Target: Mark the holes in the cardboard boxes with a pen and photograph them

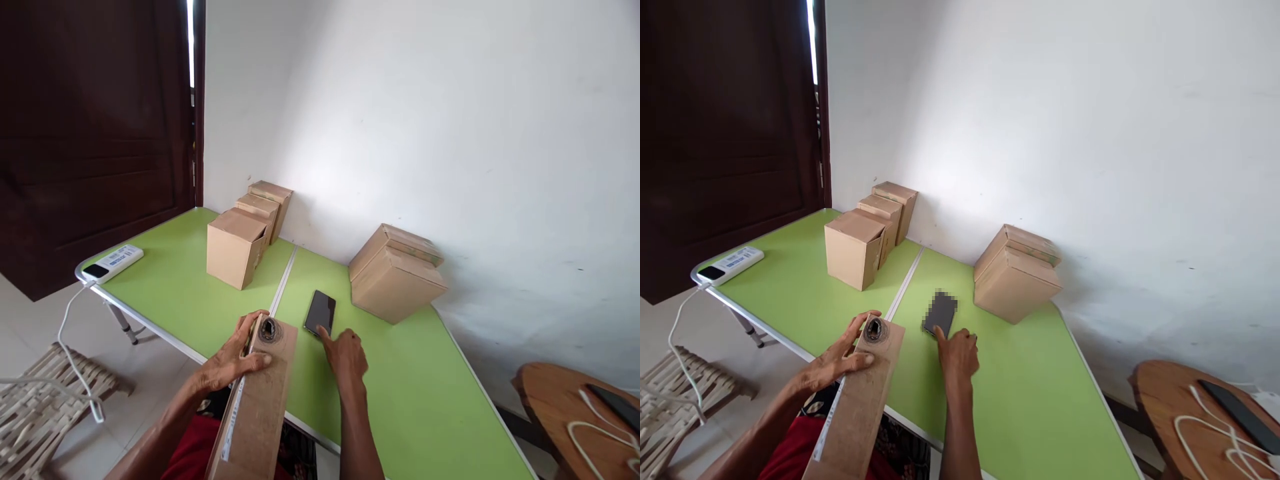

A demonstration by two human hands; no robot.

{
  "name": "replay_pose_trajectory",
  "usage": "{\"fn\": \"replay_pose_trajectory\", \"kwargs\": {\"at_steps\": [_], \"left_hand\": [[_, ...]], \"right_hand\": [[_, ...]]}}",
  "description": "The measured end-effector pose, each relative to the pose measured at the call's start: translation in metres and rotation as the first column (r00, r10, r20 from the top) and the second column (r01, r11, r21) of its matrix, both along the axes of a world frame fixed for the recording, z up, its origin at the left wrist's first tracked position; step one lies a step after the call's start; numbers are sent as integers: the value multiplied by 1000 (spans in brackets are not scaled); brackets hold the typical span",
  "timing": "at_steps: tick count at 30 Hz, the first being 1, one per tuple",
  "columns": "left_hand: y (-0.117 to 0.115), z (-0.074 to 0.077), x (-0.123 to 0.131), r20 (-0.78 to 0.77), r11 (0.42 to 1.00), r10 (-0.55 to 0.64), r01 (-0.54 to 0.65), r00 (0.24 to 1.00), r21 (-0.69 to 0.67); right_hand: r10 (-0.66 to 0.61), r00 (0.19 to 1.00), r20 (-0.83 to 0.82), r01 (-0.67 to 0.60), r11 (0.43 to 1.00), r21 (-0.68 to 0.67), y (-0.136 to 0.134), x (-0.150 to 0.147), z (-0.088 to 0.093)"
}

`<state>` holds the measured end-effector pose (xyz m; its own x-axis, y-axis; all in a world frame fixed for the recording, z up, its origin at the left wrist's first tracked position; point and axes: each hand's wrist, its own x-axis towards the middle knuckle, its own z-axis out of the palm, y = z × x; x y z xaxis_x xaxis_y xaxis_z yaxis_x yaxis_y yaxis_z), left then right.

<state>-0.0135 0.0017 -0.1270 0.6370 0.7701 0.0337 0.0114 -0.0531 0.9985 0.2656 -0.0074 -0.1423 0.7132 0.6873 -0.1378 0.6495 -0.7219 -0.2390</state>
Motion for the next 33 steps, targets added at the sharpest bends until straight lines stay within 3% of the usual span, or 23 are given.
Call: {"fn": "replay_pose_trajectory", "kwargs": {"at_steps": [6,12,17,20,23,26,30,33], "left_hand": [[-6,9,-4,14,1000,-21,21,1000,14],[-9,9,-1,25,999,-36,35,999,40],[-5,4,-2,39,1000,-13,13,999,15],[-5,4,-4,52,1000,14,-14,999,3],[-7,9,-3,66,1000,6,-4,998,-24],[-9,13,0,87,999,-16,20,996,-36],[-10,11,4,113,999,-36,40,993,-32],[-10,6,3,108,1000,-8,6,994,16]], "right_hand": [[-46,991,-127,54,997,54,50,-11,7],[-41,897,-440,108,986,129,41,9,0],[135,636,-760,174,934,311,-7,4,-17],[258,472,-843,243,881,405,-50,-12,-14],[358,306,-882,414,784,462,-93,-30,4],[421,149,-895,561,709,427,-125,-53,33],[448,-29,-893,586,732,348,-141,-98,65],[438,-126,-890,574,764,295,-140,-131,72]]}}
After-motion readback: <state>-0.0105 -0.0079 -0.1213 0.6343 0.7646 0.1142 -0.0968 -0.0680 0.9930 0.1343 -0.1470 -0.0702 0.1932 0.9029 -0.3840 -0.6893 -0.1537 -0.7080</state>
